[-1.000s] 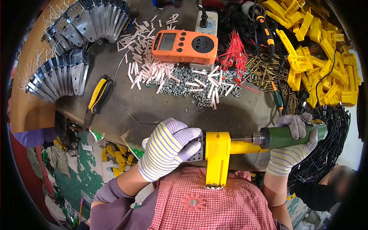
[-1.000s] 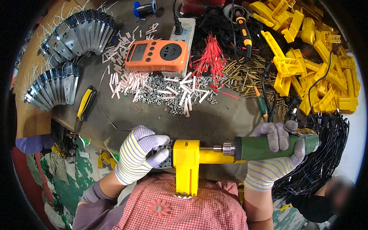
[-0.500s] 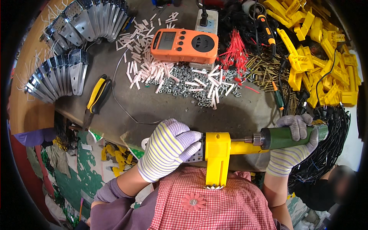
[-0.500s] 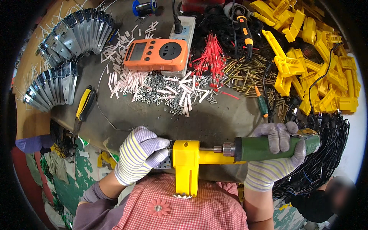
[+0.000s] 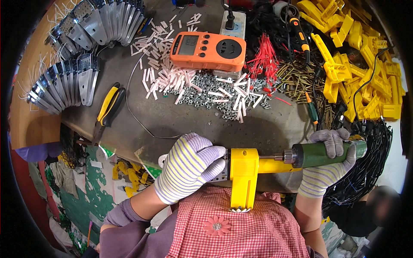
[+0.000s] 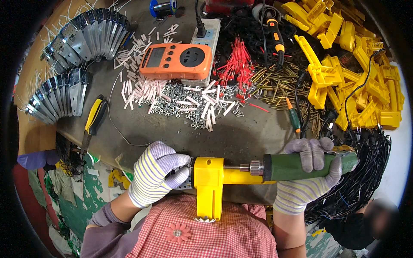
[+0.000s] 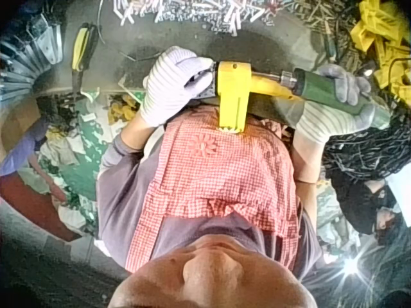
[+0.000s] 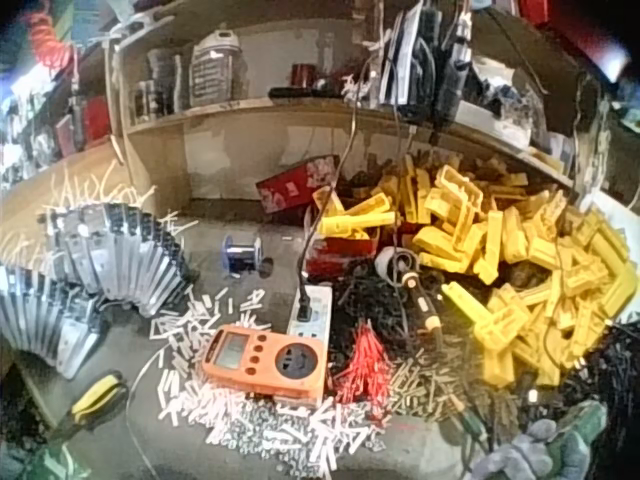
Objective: Assembling components into yellow plastic housings and performing soldering tasks at a workbench.
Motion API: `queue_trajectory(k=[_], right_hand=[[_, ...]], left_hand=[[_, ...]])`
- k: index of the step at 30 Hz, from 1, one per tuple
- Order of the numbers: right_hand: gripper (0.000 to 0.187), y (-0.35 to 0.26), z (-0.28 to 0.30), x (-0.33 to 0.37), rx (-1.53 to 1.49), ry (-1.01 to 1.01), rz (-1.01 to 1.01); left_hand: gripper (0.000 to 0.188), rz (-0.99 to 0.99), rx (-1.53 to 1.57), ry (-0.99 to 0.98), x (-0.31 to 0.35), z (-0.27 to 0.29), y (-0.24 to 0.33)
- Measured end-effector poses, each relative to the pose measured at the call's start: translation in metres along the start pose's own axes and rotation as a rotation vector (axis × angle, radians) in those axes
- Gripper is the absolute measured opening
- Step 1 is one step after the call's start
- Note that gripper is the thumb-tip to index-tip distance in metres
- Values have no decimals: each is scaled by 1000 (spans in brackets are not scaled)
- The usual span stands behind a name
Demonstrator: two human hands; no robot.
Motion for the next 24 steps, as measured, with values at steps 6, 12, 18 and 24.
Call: queue_trajectory(k=[6,12,18,24], right_hand=[[24,0,-7,0,35,-26,10],[22,2,-4,1,20,56,25],[21,6,-11,1,11,-76,61],[20,4,-1,5,-11,-20,106]], left_hand=[[28,-17,-63,-43,0,-3,2],[23,-134,-119,-118,-12,1,7],[23,-349,-266,-362,-26,-1,4],[20,-413,-234,-312,-24,-2,2]])
Point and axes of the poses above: each hand's wrist, its own x-axis away from the middle knuckle, its own z-axis out of the back of the hand, y = z × x, the point moved 5 cm from there along -x, towards the middle knuckle, and after that the axes turned 2 degrees about -y, right-handed, at the moved point
